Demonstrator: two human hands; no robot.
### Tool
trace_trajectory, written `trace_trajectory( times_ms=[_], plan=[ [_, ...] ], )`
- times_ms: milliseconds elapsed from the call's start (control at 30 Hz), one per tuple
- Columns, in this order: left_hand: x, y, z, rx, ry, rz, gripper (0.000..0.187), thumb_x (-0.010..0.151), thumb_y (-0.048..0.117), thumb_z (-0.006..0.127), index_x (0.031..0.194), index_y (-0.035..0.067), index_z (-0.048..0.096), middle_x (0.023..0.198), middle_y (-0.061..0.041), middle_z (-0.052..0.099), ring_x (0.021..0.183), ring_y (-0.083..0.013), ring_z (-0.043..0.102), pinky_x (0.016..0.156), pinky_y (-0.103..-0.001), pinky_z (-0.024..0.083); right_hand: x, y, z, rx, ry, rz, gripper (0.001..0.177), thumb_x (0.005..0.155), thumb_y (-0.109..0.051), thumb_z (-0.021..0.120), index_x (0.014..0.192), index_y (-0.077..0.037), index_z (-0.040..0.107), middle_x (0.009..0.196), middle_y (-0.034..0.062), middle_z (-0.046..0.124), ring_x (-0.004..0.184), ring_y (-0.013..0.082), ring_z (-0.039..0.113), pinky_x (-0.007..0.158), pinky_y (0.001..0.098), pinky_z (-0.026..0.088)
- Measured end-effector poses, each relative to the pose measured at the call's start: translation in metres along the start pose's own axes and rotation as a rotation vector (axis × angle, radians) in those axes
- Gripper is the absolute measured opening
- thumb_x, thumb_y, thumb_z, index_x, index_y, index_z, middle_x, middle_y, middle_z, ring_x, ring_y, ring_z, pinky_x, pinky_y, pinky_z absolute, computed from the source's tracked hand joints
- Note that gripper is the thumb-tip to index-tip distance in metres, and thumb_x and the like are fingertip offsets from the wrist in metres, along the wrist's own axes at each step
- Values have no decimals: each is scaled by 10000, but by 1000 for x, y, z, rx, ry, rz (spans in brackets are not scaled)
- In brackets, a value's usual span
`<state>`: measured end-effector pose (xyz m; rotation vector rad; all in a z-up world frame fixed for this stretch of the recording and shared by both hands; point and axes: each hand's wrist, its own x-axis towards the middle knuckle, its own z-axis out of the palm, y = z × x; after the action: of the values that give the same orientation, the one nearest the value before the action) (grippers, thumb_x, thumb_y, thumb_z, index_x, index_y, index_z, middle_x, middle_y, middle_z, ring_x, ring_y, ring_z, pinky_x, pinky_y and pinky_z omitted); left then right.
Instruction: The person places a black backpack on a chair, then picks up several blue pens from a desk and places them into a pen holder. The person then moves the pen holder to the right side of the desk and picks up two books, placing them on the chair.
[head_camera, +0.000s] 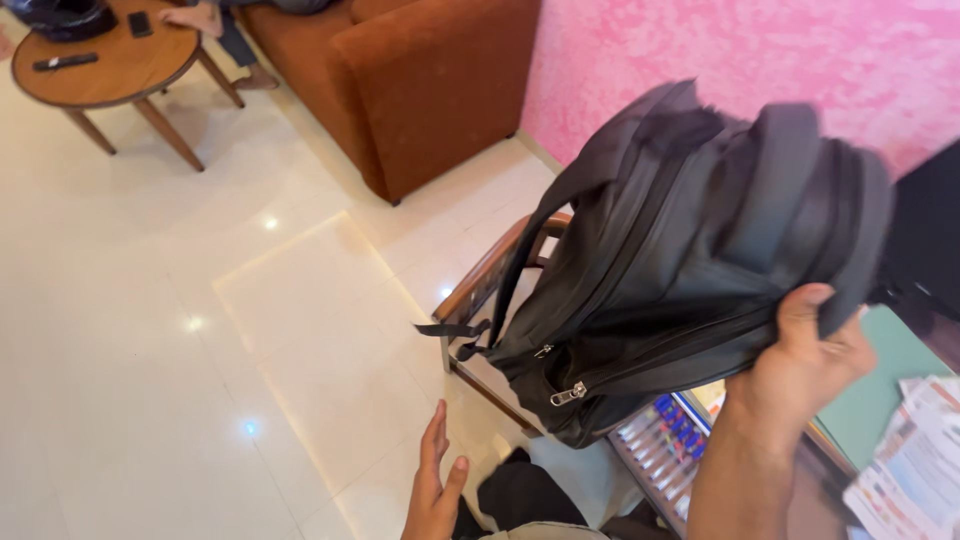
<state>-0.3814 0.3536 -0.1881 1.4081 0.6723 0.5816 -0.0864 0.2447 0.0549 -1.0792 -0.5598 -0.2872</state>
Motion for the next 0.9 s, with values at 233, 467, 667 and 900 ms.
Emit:
trace_trajectory(
  times_ms=[233, 467, 667, 900],
  plan=[
    [40, 5, 7, 0, -34, 87, 750, 1028, 364, 548, 1610, 43, 200, 1726, -177, 203, 1605, -348, 173, 1258, -495, 177, -29, 179, -26, -282, 52, 317, 247, 1111, -123, 719, 1106, 119, 666, 987, 53, 664, 855, 129, 555, 772, 304, 461],
    [102, 4, 18, 79, -117, -151, 730, 1012, 353, 528, 1608, 94, 196, 1709, -133, 213, 1588, -299, 179, 1239, -478, 211, -148, 396, -63, -670, -85, 422, 364, 1039, -285, 696, 1133, 66, 704, 911, 165, 726, 793, 219, 644, 756, 376, 499],
    [154, 34, 37, 122, -238, -126, 724, 1030, 332, 537, 1612, 70, 195, 1714, -154, 212, 1593, -311, 197, 1256, -460, 194, -175, 380, -71, -945, -113, 788, 485, 1033, -278, 619, 1444, -24, 573, 1106, 271, 726, 1010, 406, 713, 913, 432, 533],
    [203, 42, 69, 141, -534, -98, 728, 1016, 331, 573, 1593, 44, 236, 1729, -145, 161, 1595, -300, 178, 1249, -437, 209, -178, 341, -94, -888, -169, 731, 623, 944, -272, 683, 1487, -45, 480, 1278, 245, 690, 1202, 364, 678, 995, 424, 530]
  ],
)
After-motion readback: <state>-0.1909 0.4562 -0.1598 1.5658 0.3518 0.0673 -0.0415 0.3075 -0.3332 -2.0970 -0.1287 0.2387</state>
